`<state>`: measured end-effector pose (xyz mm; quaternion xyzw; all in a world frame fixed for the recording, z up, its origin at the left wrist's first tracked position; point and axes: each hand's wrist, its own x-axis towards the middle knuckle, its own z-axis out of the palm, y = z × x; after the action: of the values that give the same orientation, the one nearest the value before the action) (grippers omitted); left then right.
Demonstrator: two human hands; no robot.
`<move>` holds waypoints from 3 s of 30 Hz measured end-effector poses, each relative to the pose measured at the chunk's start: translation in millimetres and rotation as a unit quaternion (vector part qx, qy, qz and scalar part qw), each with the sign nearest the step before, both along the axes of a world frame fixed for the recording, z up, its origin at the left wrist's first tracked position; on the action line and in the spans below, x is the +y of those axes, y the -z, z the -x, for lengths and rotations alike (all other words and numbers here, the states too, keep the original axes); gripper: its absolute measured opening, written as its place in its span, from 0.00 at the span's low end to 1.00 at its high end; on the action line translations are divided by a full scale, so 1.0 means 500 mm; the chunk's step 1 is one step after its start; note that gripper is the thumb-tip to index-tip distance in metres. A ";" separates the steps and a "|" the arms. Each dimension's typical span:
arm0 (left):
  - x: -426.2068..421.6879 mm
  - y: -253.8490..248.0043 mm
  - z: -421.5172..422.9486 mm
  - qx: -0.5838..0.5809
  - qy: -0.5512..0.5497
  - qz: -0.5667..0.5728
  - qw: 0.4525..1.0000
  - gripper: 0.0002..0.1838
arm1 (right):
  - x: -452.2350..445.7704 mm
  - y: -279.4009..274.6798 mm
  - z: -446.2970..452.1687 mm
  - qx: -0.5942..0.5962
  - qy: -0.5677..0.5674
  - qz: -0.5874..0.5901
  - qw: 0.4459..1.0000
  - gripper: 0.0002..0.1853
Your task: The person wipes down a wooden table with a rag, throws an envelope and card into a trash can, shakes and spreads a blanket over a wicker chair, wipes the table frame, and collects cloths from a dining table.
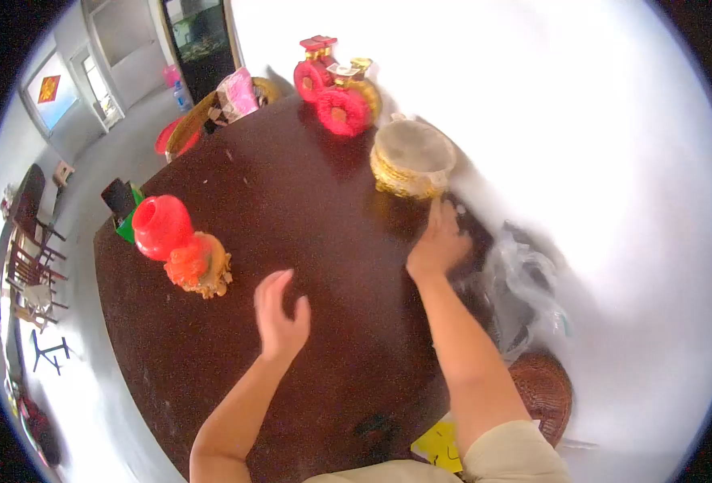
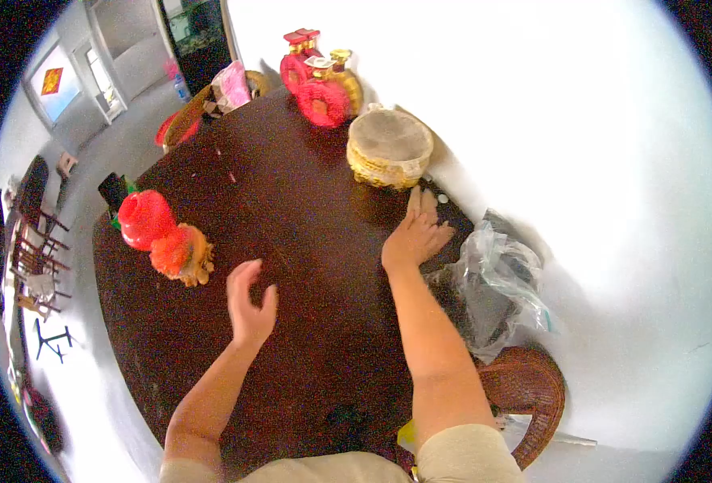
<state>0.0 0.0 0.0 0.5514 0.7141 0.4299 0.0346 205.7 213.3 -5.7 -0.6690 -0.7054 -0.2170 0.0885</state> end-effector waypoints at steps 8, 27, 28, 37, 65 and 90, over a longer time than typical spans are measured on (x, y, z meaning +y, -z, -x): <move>0.436 -0.122 -0.154 -0.673 0.060 0.111 0.729 0.46 | 0.000 -0.021 -0.021 0.205 -0.020 0.017 0.978 0.26; 0.335 -0.102 -0.005 -0.680 0.055 0.110 0.723 0.33 | 0.000 -0.009 -0.020 0.164 -0.046 -0.009 0.985 0.25; 0.300 -0.109 0.014 -0.671 0.021 0.111 0.733 0.32 | 0.009 0.003 -0.019 0.185 -0.054 -0.037 0.981 0.25; 0.118 -0.123 0.108 -0.679 -0.102 0.032 0.727 0.39 | 0.097 0.059 0.146 0.139 -0.335 0.055 0.930 0.20; 0.100 -0.057 0.131 -0.648 -0.074 0.017 0.758 0.40 | 0.281 -0.044 0.108 0.294 0.130 0.295 0.900 0.26; 0.106 -0.080 0.123 -0.663 -0.026 0.012 0.748 0.39 | 0.071 -0.055 0.003 0.266 -0.256 0.295 0.881 0.26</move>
<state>-61.3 53.1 40.0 0.1083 0.5306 0.6795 0.4951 204.2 249.1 21.9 -0.4925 -0.8336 0.2173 0.1240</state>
